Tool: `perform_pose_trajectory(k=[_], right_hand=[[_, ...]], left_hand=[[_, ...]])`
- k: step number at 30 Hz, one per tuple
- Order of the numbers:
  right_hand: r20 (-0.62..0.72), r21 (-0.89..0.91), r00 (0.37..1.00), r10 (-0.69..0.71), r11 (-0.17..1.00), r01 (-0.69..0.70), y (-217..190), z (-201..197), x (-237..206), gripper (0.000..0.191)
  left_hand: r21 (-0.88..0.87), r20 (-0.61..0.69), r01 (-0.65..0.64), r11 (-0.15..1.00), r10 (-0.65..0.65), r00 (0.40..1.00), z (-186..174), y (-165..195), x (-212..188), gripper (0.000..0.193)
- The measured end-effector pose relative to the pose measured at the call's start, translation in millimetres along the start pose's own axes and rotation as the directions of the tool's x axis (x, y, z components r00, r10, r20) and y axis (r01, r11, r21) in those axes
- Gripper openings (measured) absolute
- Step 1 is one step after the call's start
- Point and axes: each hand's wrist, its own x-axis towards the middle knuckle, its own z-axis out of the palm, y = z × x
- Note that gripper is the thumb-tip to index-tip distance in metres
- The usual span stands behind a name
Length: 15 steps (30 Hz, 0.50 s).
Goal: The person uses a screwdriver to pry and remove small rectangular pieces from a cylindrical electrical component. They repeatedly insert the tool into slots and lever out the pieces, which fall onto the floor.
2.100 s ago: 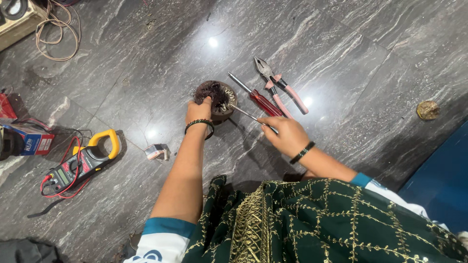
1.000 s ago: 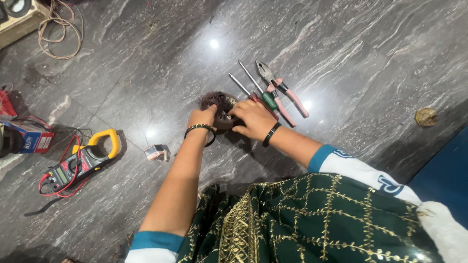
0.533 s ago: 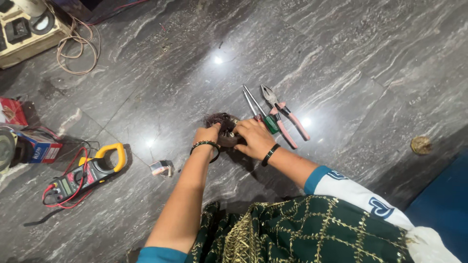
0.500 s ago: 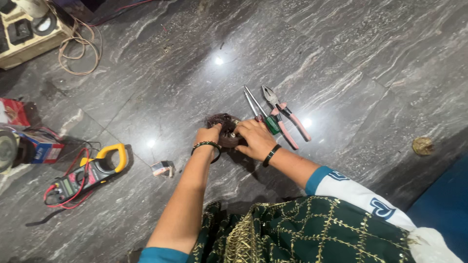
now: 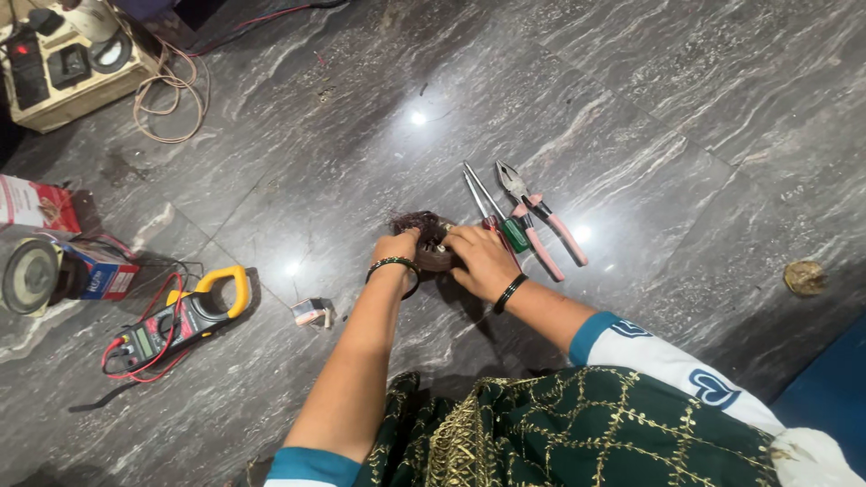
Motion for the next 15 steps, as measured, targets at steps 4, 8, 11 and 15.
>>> perform_pose_trajectory(k=[4, 8, 11, 15], right_hand=[[0.066, 0.003, 0.998, -0.014, 1.0, 0.014, -0.3, -2.5, 7.5, 0.053], [0.197, -0.054, 0.98, 0.02, 0.998, -0.01, -3.7, -13.2, 22.4, 0.044], [0.308, -0.123, 0.95, 0.061, 0.992, -0.024, -11.6, -21.9, 34.5, 0.04], [0.453, -0.217, 0.882, 0.128, 0.976, -0.03, -17.8, -31.3, 46.3, 0.044]], left_hand=[[0.076, 0.024, -0.005, 0.997, 0.003, 1.0, -5.7, 11.9, -16.5, 0.051], [0.299, 0.004, -0.052, 0.953, 0.053, 0.999, -8.2, 21.5, -23.3, 0.052], [-0.048, 0.069, 0.018, 0.999, -0.014, 0.997, -11.9, 19.4, -20.6, 0.046], [-0.291, 0.262, 0.161, 0.943, -0.083, 0.962, -21.5, 2.2, -20.4, 0.05]])
